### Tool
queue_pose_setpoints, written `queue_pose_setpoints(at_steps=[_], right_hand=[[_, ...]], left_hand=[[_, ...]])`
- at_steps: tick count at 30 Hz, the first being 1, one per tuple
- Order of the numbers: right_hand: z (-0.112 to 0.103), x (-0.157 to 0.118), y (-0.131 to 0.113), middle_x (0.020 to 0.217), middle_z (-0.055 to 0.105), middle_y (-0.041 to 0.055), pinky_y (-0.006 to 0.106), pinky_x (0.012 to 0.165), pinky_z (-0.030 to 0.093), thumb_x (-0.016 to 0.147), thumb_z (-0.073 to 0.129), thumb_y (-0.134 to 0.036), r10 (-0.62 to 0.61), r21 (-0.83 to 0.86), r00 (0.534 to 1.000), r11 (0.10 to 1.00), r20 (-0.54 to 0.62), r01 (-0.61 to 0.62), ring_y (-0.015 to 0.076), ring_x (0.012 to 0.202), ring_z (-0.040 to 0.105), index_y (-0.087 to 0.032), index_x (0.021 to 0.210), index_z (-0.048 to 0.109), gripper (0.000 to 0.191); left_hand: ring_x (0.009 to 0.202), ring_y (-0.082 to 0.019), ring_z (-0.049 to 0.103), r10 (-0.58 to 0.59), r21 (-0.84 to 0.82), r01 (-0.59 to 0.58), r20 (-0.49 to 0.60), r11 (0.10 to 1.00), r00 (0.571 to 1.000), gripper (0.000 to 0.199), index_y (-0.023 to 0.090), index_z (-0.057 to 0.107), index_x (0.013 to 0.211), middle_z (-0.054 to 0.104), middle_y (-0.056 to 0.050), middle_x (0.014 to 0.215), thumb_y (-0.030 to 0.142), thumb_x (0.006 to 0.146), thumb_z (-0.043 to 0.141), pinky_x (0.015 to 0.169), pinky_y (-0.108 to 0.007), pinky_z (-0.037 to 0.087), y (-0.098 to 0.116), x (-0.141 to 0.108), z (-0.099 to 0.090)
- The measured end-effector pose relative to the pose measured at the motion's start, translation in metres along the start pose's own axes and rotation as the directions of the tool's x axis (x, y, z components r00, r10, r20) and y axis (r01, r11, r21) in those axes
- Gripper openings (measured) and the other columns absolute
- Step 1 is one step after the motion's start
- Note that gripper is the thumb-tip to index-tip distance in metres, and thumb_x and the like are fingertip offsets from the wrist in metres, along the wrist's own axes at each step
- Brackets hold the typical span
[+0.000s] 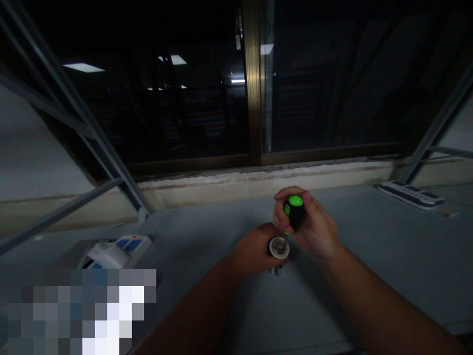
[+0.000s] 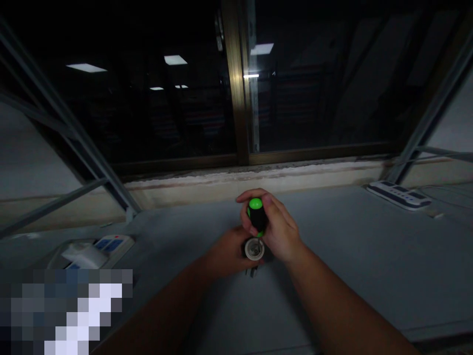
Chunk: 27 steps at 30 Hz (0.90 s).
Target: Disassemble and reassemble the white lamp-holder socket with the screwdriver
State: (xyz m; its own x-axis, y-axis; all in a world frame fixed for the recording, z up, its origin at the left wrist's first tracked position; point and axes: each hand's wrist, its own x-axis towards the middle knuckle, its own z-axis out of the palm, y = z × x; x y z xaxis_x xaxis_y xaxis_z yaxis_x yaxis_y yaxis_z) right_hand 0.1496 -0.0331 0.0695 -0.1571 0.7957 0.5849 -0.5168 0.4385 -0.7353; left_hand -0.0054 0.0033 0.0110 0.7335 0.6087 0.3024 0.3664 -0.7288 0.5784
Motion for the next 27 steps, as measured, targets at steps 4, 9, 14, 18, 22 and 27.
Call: queue_pose_setpoints(at_steps=[4,9,14,18,22,27], right_hand=[[-0.0012,-0.0013,0.0046,0.085,0.057,-0.0059,0.021,0.043,0.033,0.089,0.068,-0.052,-0.148,0.022,0.989,0.989,0.023,0.147,0.0065,0.047,0.043,-0.034,0.103,0.05,0.028],[-0.0012,-0.0024,0.0039,0.086,0.062,0.002,0.026,0.051,0.047,0.099,0.053,-0.049,-0.064,-0.081,0.996,0.995,-0.065,0.058,0.013,0.065,0.062,-0.024,0.105,0.063,0.027],[0.0007,-0.001,0.0026,0.071,0.062,-0.0043,0.021,0.039,0.034,0.1,0.045,-0.059,-0.127,0.029,0.989,0.991,-0.069,0.129,0.0085,0.042,0.046,-0.031,0.109,0.051,0.03],[0.0,0.0005,0.004,0.098,0.058,-0.0048,0.018,0.038,0.037,0.086,0.074,-0.045,-0.209,0.004,0.974,0.978,-0.09,0.211,0.0063,0.051,0.055,-0.031,0.097,0.05,0.03],[0.0005,-0.0002,0.0031,0.081,0.062,-0.0002,0.023,0.044,0.046,0.099,0.052,-0.05,-0.064,-0.057,0.988,0.997,-0.141,0.056,0.0107,0.054,0.06,-0.023,0.097,0.06,0.029],[0.0013,0.0006,0.0038,0.074,0.06,-0.0066,0.019,0.038,0.033,0.094,0.052,-0.065,-0.145,0.049,0.986,0.988,-0.087,0.149,0.0062,0.039,0.043,-0.033,0.109,0.048,0.035]], left_hand=[[0.086,-0.019,0.065,-0.016,-0.018,0.015,-0.026,1.0,1.0,0.033,0.017,0.064,0.101,0.069,-0.005,0.098,0.031,0.075,0.079,0.076,-0.029,0.049,0.0,-0.0001,0.0005],[0.084,-0.018,0.064,-0.024,-0.013,0.024,-0.022,1.0,0.999,0.032,0.018,0.064,0.101,0.069,-0.003,0.096,0.029,0.076,0.079,0.074,-0.027,0.048,0.0005,-0.0011,0.0],[0.084,-0.018,0.065,-0.046,-0.008,0.046,-0.023,0.999,0.999,0.033,0.019,0.064,0.101,0.07,-0.003,0.097,0.028,0.074,0.08,0.071,-0.026,0.048,0.0008,-0.001,-0.0004],[0.083,-0.018,0.065,-0.063,-0.002,0.063,-0.036,0.998,0.997,0.036,0.019,0.063,0.102,0.07,-0.003,0.098,0.031,0.074,0.081,0.071,-0.026,0.048,0.0005,-0.0006,0.0002],[0.085,-0.019,0.066,-0.057,0.026,0.058,-0.038,0.998,0.998,0.035,0.019,0.063,0.1,0.07,-0.003,0.097,0.031,0.073,0.081,0.074,-0.028,0.048,0.0018,-0.0008,-0.0001],[0.081,-0.017,0.065,-0.081,-0.001,0.081,-0.028,0.997,0.996,0.036,0.019,0.063,0.104,0.071,-0.003,0.097,0.031,0.074,0.08,0.07,-0.026,0.047,0.0026,-0.001,-0.0006]])
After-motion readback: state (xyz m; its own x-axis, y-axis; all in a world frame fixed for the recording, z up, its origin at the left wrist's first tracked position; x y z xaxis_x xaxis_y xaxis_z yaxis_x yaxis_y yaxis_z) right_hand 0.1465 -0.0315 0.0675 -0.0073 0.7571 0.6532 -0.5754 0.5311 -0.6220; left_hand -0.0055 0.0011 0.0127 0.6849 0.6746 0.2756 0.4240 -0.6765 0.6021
